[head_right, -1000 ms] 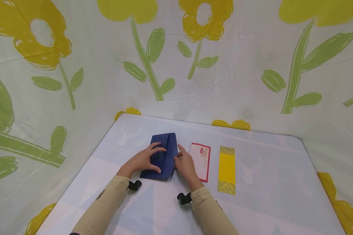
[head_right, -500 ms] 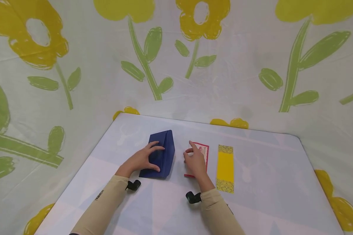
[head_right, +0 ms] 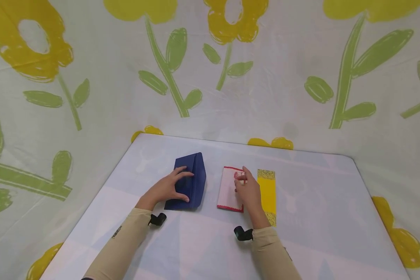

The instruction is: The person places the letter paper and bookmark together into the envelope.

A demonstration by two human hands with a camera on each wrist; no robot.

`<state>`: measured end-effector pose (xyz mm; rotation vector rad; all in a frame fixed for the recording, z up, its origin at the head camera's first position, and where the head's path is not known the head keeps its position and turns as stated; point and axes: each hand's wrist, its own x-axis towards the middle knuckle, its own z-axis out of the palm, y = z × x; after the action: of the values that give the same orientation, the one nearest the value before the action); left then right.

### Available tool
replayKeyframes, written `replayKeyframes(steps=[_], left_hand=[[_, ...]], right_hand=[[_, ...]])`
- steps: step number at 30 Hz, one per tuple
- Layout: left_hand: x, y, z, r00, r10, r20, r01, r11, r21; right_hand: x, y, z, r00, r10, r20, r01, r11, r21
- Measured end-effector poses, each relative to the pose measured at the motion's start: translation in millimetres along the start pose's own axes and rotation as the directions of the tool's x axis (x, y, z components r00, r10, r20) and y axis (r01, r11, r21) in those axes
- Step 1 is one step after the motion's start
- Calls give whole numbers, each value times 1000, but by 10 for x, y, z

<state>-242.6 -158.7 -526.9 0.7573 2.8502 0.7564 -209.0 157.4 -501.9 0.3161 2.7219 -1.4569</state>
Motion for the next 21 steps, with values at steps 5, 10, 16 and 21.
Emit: replayKeyframes(steps=[5, 10, 16, 21], left_hand=[[11, 9, -1, 1000, 8, -8, -8, 1000, 13], [18, 21, 12, 1000, 7, -9, -7, 1000, 13], [25, 18, 25, 1000, -10, 0, 10, 1000, 28], [31, 17, 25, 1000, -18, 5, 18, 1000, 19]], right_hand=[[20, 50, -114, 998, 57, -17, -58, 997, -56], [54, 128, -148, 997, 70, -16, -71, 992, -102], [68, 175, -120, 998, 58, -7, -58, 989, -138], [66, 190, -92, 999, 54, -1, -54, 983, -175]])
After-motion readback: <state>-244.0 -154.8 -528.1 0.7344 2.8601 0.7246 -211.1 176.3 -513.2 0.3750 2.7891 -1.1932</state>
